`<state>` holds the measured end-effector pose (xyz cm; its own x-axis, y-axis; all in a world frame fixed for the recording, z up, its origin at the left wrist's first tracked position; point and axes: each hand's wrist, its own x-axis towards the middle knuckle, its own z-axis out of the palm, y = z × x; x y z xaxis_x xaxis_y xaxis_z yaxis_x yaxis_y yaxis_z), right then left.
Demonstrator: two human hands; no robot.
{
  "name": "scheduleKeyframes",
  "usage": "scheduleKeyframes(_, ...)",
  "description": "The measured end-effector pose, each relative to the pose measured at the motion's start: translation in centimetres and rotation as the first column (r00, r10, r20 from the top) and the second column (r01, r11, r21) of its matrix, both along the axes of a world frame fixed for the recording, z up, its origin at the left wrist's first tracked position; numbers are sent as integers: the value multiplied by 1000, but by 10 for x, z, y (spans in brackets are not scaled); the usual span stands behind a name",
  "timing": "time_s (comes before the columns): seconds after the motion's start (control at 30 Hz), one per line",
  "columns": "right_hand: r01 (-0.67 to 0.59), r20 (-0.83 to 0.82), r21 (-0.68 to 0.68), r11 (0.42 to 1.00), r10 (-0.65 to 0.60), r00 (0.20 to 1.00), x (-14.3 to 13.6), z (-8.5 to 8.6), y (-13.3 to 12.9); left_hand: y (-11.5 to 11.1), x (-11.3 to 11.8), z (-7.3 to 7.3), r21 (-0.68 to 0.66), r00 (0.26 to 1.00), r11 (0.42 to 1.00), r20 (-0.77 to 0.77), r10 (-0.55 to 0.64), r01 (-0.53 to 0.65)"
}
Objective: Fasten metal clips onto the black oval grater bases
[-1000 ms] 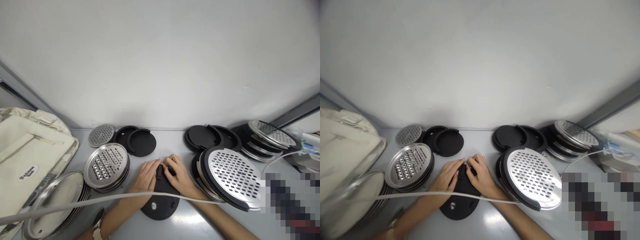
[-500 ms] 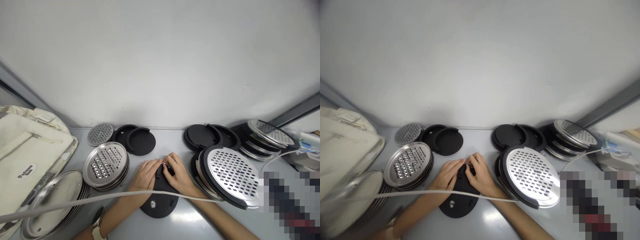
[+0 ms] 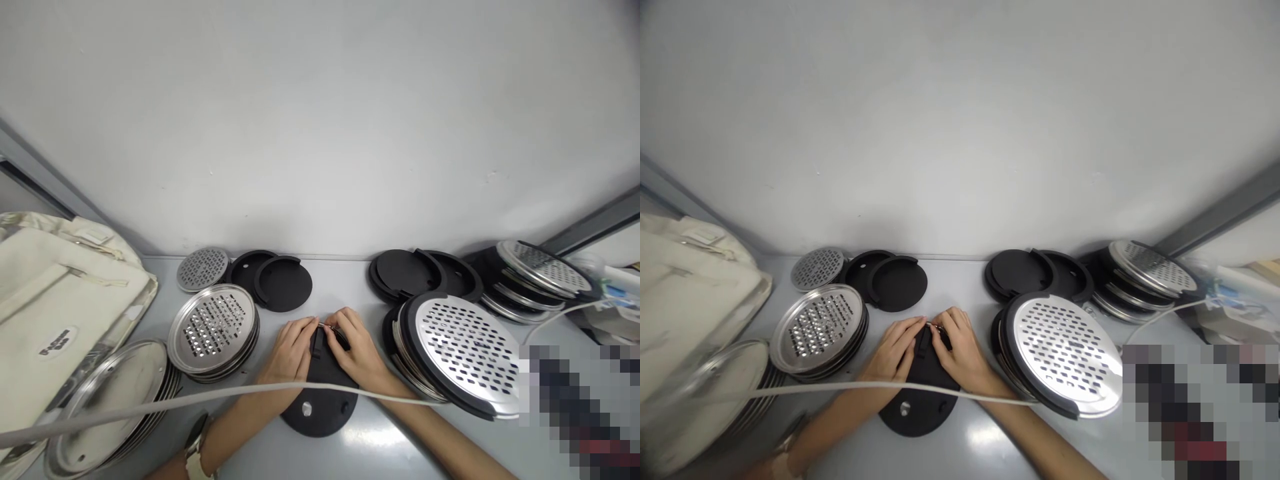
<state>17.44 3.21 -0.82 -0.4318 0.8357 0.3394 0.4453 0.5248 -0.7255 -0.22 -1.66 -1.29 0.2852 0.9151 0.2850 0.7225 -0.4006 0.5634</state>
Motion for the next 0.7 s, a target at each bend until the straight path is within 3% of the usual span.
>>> scheduleKeyframes(0.7,28,25,13,1000,-28,999,-1,0,0,1,0,9,2,997,997,-35,-71,71)
